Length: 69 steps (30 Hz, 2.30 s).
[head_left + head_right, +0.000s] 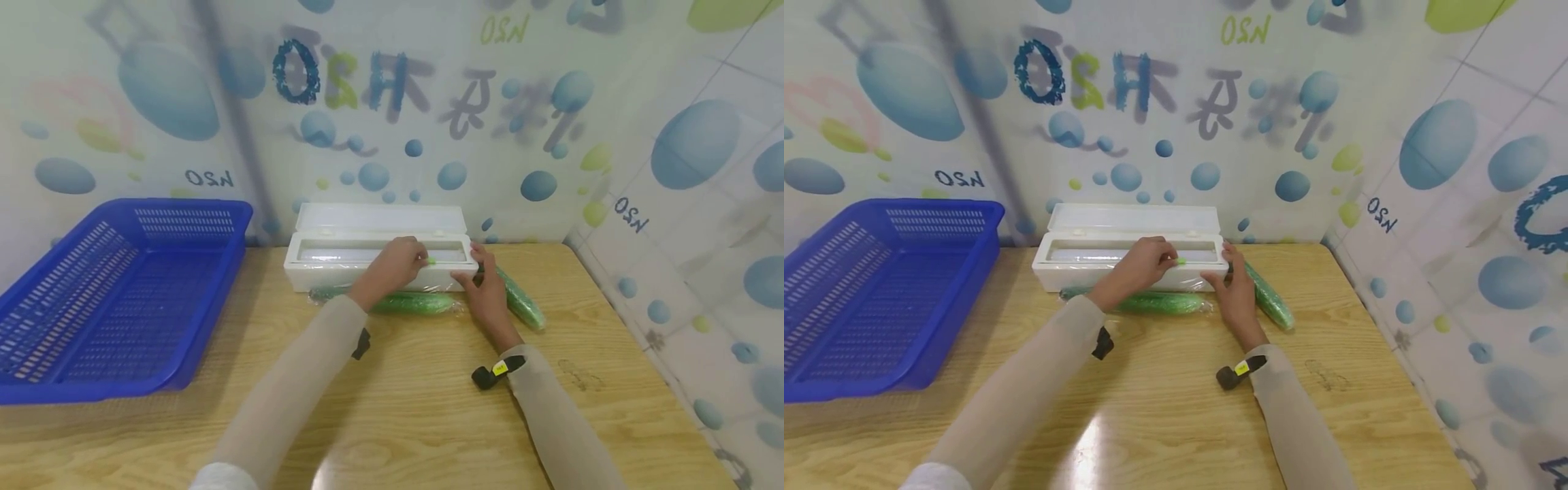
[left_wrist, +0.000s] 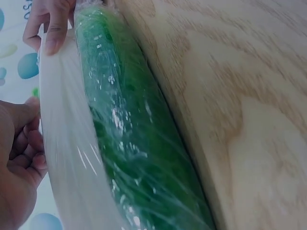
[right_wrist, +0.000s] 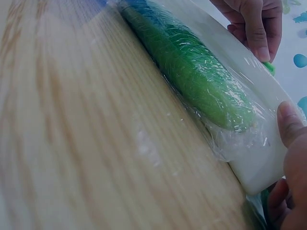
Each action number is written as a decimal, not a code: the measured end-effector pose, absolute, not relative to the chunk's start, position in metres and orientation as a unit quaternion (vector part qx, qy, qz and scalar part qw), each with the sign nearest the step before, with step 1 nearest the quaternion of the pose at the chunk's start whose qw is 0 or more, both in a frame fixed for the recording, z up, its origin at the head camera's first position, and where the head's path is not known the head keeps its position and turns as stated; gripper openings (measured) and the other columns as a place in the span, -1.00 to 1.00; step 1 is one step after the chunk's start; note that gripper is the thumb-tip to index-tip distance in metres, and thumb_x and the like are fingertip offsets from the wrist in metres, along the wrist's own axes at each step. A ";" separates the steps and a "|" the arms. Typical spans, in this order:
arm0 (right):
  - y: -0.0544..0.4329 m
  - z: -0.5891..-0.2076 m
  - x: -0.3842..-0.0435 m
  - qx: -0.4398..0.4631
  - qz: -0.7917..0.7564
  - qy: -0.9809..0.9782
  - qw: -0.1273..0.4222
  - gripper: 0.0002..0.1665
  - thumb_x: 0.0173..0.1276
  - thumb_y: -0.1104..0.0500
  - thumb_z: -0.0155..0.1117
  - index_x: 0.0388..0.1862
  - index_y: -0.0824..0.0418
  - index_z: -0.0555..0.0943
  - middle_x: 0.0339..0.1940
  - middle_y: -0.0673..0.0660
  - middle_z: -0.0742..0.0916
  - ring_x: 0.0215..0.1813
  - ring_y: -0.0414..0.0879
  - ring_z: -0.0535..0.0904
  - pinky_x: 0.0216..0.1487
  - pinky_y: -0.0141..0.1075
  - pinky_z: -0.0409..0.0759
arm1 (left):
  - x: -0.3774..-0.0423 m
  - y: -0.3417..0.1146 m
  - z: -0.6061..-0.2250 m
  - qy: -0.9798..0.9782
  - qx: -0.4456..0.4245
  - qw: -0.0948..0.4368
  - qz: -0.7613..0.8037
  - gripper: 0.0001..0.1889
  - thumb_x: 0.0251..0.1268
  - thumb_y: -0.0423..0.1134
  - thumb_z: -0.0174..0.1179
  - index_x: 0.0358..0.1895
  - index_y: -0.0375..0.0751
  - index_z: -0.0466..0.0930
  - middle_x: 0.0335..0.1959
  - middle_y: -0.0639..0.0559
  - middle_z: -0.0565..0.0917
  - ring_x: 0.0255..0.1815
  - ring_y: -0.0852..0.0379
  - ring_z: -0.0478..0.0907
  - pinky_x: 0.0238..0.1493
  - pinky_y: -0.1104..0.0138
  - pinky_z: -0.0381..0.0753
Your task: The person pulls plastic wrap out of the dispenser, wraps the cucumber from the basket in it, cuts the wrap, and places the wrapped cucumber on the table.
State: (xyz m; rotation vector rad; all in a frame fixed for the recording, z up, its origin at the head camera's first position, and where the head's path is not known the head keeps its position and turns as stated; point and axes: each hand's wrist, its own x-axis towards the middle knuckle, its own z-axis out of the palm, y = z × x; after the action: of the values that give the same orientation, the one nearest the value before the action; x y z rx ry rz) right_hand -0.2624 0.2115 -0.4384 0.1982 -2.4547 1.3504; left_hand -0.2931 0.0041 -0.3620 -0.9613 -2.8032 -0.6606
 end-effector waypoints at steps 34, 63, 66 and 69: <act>0.210 -0.438 -0.259 0.070 0.479 -0.859 0.166 -0.22 0.32 -0.18 0.20 0.43 -0.07 0.15 0.47 -0.17 0.26 0.24 -0.05 0.38 0.23 -0.06 0.35 | -0.287 -0.041 -0.363 -0.926 -0.291 0.063 -0.231 -0.81 0.33 -0.25 0.20 -0.15 -0.32 0.66 -0.33 -0.06 0.63 -0.29 0.07 0.54 -0.17 0.30 0.55; 0.210 -0.438 -0.259 0.061 0.476 -0.863 0.159 -0.20 0.31 -0.21 0.18 0.46 -0.13 0.13 0.46 -0.02 0.31 0.15 0.00 0.41 0.16 -0.04 0.38 | -0.287 -0.062 -0.365 -0.918 -0.297 0.072 -0.254 -0.85 0.30 -0.32 0.22 -0.18 -0.36 0.66 -0.39 -0.07 0.61 -0.35 0.06 0.51 -0.24 0.29 0.54; 0.210 -0.439 -0.260 0.066 0.477 -0.862 0.160 -0.19 0.31 -0.20 0.19 0.46 -0.11 0.13 0.45 -0.01 0.32 0.14 0.00 0.42 0.14 -0.04 0.40 | -0.287 -0.063 -0.365 -0.919 -0.294 0.071 -0.253 -0.85 0.30 -0.32 0.22 -0.18 -0.36 0.67 -0.39 -0.07 0.61 -0.36 0.07 0.50 -0.25 0.29 0.53; 0.210 -0.438 -0.260 0.066 0.481 -0.859 0.161 -0.20 0.32 -0.18 0.19 0.46 -0.11 0.14 0.45 -0.03 0.32 0.15 0.00 0.43 0.15 -0.05 0.40 | -0.287 -0.063 -0.365 -0.922 -0.289 0.067 -0.250 -0.84 0.30 -0.32 0.22 -0.17 -0.35 0.67 -0.39 -0.06 0.61 -0.36 0.07 0.49 -0.26 0.29 0.53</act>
State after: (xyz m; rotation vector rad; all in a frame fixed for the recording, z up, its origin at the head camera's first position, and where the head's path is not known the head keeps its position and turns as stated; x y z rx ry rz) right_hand -0.2600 0.2095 -0.4384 0.1879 -2.4530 1.3744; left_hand -0.2874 -0.0634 -0.3652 -0.8724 -2.7781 -0.7546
